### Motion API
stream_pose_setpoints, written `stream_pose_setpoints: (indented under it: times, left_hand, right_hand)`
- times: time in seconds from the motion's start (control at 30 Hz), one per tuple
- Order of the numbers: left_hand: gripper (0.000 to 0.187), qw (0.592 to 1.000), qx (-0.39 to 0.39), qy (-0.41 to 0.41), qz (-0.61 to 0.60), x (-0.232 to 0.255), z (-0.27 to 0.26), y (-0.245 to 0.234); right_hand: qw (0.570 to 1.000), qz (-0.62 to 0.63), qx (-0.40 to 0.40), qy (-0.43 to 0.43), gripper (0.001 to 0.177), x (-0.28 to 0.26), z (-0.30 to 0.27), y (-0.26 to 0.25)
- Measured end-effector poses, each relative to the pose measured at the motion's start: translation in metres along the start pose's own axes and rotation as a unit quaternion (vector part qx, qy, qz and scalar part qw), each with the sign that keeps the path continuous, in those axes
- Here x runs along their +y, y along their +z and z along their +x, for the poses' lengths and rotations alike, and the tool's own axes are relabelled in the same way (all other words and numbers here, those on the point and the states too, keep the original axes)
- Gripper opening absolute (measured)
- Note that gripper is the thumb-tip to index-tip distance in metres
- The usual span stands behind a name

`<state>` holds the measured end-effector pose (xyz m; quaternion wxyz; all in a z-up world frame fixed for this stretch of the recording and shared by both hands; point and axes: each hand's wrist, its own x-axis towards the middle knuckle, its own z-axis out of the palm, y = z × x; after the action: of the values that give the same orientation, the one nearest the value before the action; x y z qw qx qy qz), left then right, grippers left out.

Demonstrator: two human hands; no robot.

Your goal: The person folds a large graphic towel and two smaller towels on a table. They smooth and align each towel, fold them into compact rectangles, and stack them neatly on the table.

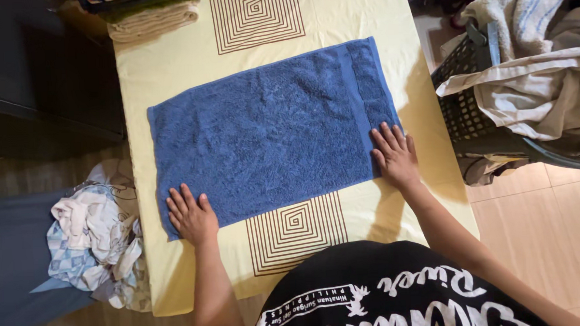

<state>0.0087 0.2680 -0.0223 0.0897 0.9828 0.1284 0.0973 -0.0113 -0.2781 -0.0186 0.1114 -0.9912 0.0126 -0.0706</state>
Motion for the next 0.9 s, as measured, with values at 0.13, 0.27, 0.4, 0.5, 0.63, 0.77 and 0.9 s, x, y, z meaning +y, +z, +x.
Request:
stream_pose_setpoints:
  times: [0.13, 0.27, 0.4, 0.5, 0.63, 0.77, 0.9]
  left_hand:
    - [0.066, 1.000, -0.008, -0.014, -0.018, -0.002, 0.000, 0.001]
    - [0.067, 0.994, -0.028, -0.101, -0.005, -0.011, -0.004, -0.003]
    - [0.068, 0.987, -0.023, -0.161, -0.016, -0.028, -0.010, -0.009]
    - [0.070, 0.989, -0.020, -0.139, -0.043, -0.036, -0.014, -0.008]
    - [0.070, 0.990, -0.019, -0.137, -0.042, -0.038, -0.021, 0.005]
    - [0.066, 0.994, -0.012, -0.112, -0.004, -0.029, -0.033, 0.021]
    - [0.062, 0.999, 0.039, -0.003, 0.001, 0.004, -0.033, 0.027]
  right_hand:
    - [0.999, -0.008, 0.015, 0.052, 0.055, 0.012, -0.009, 0.010]
    - [0.994, -0.021, 0.033, 0.106, 0.056, 0.025, -0.022, 0.016]
    - [0.989, -0.042, 0.047, 0.134, 0.059, 0.033, -0.025, 0.018]
    - [0.985, -0.035, 0.054, 0.161, 0.059, 0.034, -0.029, 0.015]
    - [0.983, -0.037, 0.043, 0.176, 0.051, 0.032, -0.035, 0.005]
    - [0.974, 0.006, 0.033, 0.225, 0.050, 0.036, -0.029, 0.006]
    - [0.964, -0.005, 0.017, 0.265, 0.021, 0.059, -0.023, 0.007]
